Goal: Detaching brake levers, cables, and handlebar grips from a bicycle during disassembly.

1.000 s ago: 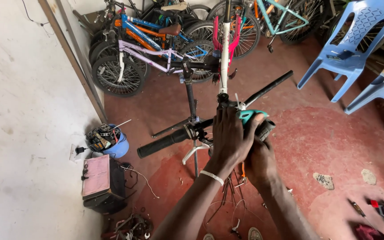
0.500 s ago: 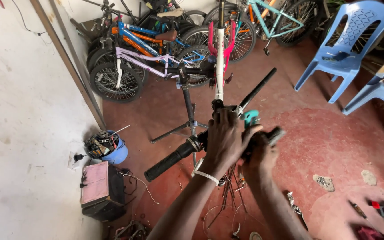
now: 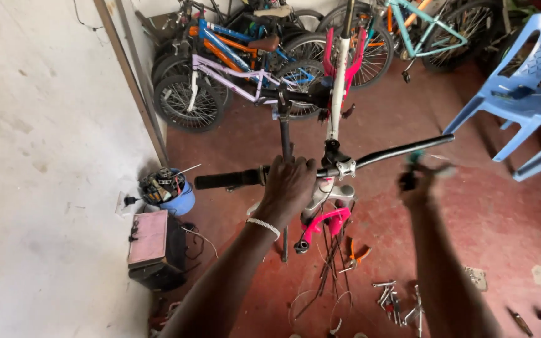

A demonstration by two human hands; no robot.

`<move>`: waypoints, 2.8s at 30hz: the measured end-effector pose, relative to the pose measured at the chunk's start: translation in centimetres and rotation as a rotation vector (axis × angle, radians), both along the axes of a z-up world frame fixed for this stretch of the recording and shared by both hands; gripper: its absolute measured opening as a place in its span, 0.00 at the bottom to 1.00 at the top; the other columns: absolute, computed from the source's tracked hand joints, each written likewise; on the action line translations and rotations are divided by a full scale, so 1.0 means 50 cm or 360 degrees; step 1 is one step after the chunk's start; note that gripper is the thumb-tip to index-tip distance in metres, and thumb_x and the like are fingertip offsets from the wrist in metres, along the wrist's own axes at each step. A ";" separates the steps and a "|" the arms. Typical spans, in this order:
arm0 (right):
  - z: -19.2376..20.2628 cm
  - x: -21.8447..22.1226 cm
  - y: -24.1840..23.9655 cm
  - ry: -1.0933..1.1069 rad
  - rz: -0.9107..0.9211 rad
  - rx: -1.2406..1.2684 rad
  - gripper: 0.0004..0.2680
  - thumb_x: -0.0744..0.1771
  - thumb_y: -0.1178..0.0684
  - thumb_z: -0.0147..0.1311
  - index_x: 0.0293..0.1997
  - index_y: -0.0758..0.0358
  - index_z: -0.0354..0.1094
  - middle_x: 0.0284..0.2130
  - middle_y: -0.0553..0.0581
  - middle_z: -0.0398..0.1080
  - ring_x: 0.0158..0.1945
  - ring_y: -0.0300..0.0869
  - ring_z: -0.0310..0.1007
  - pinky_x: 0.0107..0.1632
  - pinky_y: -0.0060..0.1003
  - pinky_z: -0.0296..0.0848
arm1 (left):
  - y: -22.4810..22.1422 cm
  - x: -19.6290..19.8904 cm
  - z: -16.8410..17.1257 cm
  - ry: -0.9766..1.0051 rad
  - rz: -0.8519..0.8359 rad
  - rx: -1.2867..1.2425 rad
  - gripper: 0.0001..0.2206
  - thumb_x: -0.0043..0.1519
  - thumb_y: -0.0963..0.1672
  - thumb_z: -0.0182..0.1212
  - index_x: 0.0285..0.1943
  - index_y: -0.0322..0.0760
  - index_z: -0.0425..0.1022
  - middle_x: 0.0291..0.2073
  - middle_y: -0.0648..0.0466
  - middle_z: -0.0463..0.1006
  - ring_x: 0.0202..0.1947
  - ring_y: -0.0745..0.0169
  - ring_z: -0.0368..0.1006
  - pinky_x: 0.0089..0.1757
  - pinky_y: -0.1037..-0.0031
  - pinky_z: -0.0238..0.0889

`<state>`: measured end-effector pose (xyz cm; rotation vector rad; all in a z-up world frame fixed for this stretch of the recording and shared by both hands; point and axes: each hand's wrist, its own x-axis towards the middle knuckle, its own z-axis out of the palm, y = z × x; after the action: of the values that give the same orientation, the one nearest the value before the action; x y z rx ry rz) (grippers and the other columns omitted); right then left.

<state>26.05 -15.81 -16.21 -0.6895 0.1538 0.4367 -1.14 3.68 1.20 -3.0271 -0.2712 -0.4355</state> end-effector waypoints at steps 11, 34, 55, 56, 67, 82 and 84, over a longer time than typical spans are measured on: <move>0.308 -0.329 0.361 -0.0928 -0.0740 -0.0169 0.05 0.60 0.62 0.49 0.20 0.60 0.67 0.15 0.63 0.70 0.13 0.39 0.66 0.18 0.18 0.50 | 0.052 0.030 0.062 0.0267 -0.0525 -0.0419 0.13 0.57 0.44 0.45 0.32 0.26 0.69 0.16 0.41 0.72 0.23 0.38 0.73 0.28 0.57 0.62; 0.203 -0.214 0.319 -0.0885 0.0216 -0.0111 0.03 0.62 0.62 0.52 0.28 0.70 0.66 0.26 0.71 0.71 0.19 0.46 0.71 0.20 0.30 0.69 | 0.089 0.022 0.068 0.0388 -0.0350 -0.0449 0.25 0.57 0.57 0.47 0.14 0.38 0.61 0.06 0.50 0.60 0.09 0.56 0.59 0.23 0.69 0.55; 0.092 -0.127 0.359 -0.0543 0.1737 0.1192 0.20 0.65 0.38 0.41 0.54 0.63 0.60 0.34 0.54 0.65 0.34 0.34 0.64 0.32 0.29 0.64 | 0.111 0.078 0.041 0.0780 -0.0450 -0.0688 0.29 0.51 0.62 0.50 0.12 0.38 0.63 0.10 0.47 0.67 0.18 0.51 0.69 0.29 0.65 0.64; 0.070 -0.098 0.353 -0.0374 0.1894 0.1609 0.25 0.64 0.32 0.42 0.58 0.64 0.57 0.35 0.56 0.63 0.34 0.36 0.63 0.30 0.33 0.63 | 0.107 0.081 0.021 0.0752 -0.0435 -0.0727 0.29 0.51 0.62 0.53 0.10 0.40 0.61 0.08 0.51 0.66 0.14 0.56 0.67 0.26 0.69 0.63; 0.048 -0.080 0.387 -0.0744 0.0328 0.0154 0.03 0.63 0.67 0.51 0.36 0.72 0.67 0.28 0.72 0.70 0.18 0.47 0.67 0.14 0.47 0.69 | 0.022 0.066 -0.016 0.0342 -0.0112 -0.0005 0.08 0.48 0.42 0.53 0.17 0.37 0.73 0.14 0.50 0.74 0.22 0.50 0.76 0.25 0.66 0.67; 0.058 -0.134 0.409 -0.0980 -0.0033 0.0020 0.03 0.61 0.68 0.52 0.29 0.68 0.65 0.22 0.66 0.70 0.23 0.47 0.72 0.25 0.37 0.72 | 0.009 0.080 0.008 0.0409 -0.0070 -0.0232 0.08 0.48 0.43 0.54 0.23 0.33 0.77 0.20 0.46 0.77 0.28 0.45 0.77 0.30 0.62 0.68; 0.065 -0.116 0.413 -0.1023 -0.0071 0.0064 0.03 0.60 0.68 0.52 0.29 0.68 0.64 0.22 0.65 0.70 0.23 0.47 0.72 0.26 0.36 0.72 | 0.020 0.088 0.009 0.0371 -0.0066 -0.0106 0.07 0.49 0.43 0.56 0.25 0.35 0.78 0.22 0.47 0.78 0.29 0.48 0.77 0.31 0.64 0.68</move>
<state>20.25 4.86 -12.97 -0.7544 -0.4446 0.1591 3.24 4.70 1.65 -3.1135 -0.2119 -0.0749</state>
